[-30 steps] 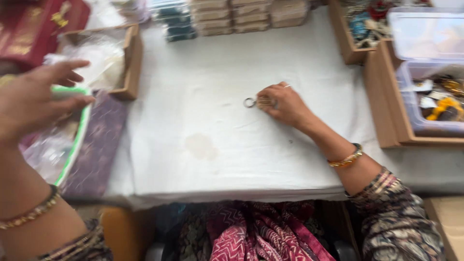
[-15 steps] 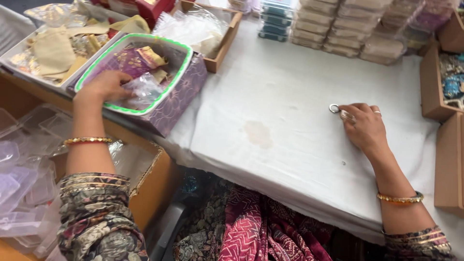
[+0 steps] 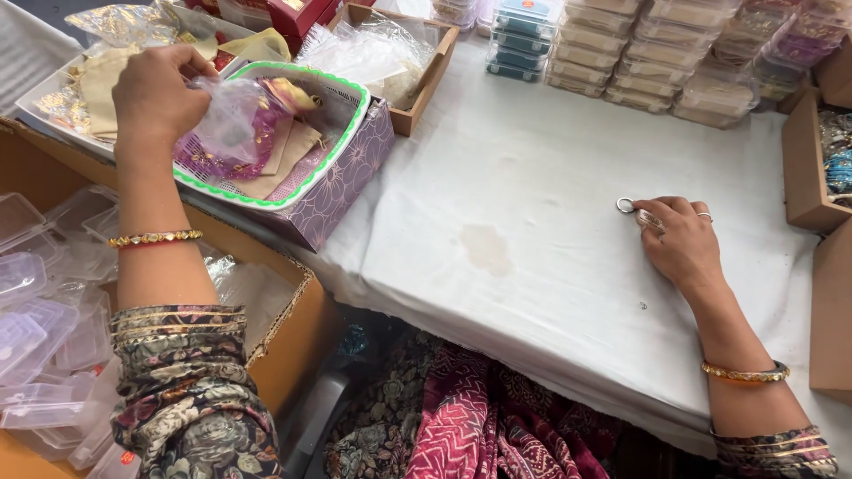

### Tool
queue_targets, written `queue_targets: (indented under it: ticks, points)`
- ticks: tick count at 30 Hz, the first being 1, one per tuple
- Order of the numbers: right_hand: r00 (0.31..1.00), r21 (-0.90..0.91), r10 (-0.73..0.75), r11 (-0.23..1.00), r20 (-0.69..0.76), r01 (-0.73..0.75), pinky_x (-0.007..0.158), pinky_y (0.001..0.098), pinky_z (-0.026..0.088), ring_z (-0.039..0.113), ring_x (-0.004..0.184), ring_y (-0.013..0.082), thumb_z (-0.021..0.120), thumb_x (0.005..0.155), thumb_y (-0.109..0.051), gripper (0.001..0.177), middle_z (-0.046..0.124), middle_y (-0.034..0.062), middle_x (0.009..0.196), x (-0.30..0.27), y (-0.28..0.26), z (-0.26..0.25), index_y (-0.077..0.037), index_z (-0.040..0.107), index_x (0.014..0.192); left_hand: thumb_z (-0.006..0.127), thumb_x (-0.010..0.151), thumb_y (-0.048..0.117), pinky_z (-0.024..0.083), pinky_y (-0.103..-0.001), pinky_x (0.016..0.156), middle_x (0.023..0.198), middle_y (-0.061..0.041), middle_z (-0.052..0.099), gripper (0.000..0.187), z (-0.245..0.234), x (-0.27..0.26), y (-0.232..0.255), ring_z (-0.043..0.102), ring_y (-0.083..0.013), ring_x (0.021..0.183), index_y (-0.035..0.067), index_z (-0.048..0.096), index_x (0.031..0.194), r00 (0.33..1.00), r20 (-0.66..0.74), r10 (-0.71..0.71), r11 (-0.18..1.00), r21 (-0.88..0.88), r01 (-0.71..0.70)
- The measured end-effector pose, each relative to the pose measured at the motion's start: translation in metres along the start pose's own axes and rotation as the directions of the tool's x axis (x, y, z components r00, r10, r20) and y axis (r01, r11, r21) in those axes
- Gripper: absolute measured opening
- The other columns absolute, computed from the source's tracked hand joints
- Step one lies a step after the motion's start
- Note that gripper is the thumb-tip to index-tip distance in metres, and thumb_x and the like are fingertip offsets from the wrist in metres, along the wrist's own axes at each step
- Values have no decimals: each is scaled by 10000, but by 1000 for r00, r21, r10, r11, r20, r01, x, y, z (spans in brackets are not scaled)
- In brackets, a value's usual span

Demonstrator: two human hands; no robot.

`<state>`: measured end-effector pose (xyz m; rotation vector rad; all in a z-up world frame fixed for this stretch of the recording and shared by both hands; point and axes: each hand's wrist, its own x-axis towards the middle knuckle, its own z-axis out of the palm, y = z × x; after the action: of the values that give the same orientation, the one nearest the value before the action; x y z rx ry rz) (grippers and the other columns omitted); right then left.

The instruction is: The person places a small decorative item into a clear plastic bag, then into a small cloth pouch, and finally into a small plastic container. They repeat this process with a second item, a keychain, placing it into a plastic bag and then into a small plastic container.

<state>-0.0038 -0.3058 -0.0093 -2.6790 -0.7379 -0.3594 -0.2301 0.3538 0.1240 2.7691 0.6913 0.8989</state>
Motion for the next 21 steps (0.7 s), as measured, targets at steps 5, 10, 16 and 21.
queue_targets:
  ticks: [5, 10, 16, 21]
  points:
    - [1000, -18, 9, 1000, 5, -9, 1040, 435, 479, 545, 1158, 353, 626, 905, -103, 387, 673, 61, 1298, 0, 0, 0, -225, 746, 1251, 703, 765, 6, 577, -388, 801, 1144, -90, 715, 538, 12, 14, 5, 696, -228, 984, 193, 718, 1269, 920, 391, 20, 971, -227, 76]
    - [1000, 3, -5, 1000, 24, 5, 1036, 434, 485, 546, 1172, 351, 610, 882, -87, 427, 664, 73, 1288, 0, -4, -4, -223, 740, 1265, 753, 885, 147, 545, -398, 900, 1200, -94, 723, 440, 29, 26, 73, 692, -253, 1075, 179, 680, 1318, 873, 451, 187, 964, -255, -75]
    - [999, -10, -41, 999, 7, 41, 1065, 439, 471, 551, 1168, 345, 637, 894, -101, 392, 664, 83, 1285, 1, 1, -2, -195, 736, 1261, 784, 896, 300, 403, -477, 1152, 1395, -142, 606, 389, 98, 60, 132, 487, -354, 1376, 210, 732, 1270, 835, 420, 356, 929, -67, -363]
    - [1000, 14, -22, 1000, 7, 22, 1049, 439, 477, 554, 1152, 338, 635, 864, -85, 405, 666, 81, 1276, 3, -1, -4, -196, 744, 1238, 668, 922, 378, 133, -664, 1178, 1523, -50, 483, 355, 168, 84, 146, 307, -282, 1479, 298, 717, 1264, 801, 571, 180, 952, 102, -288]
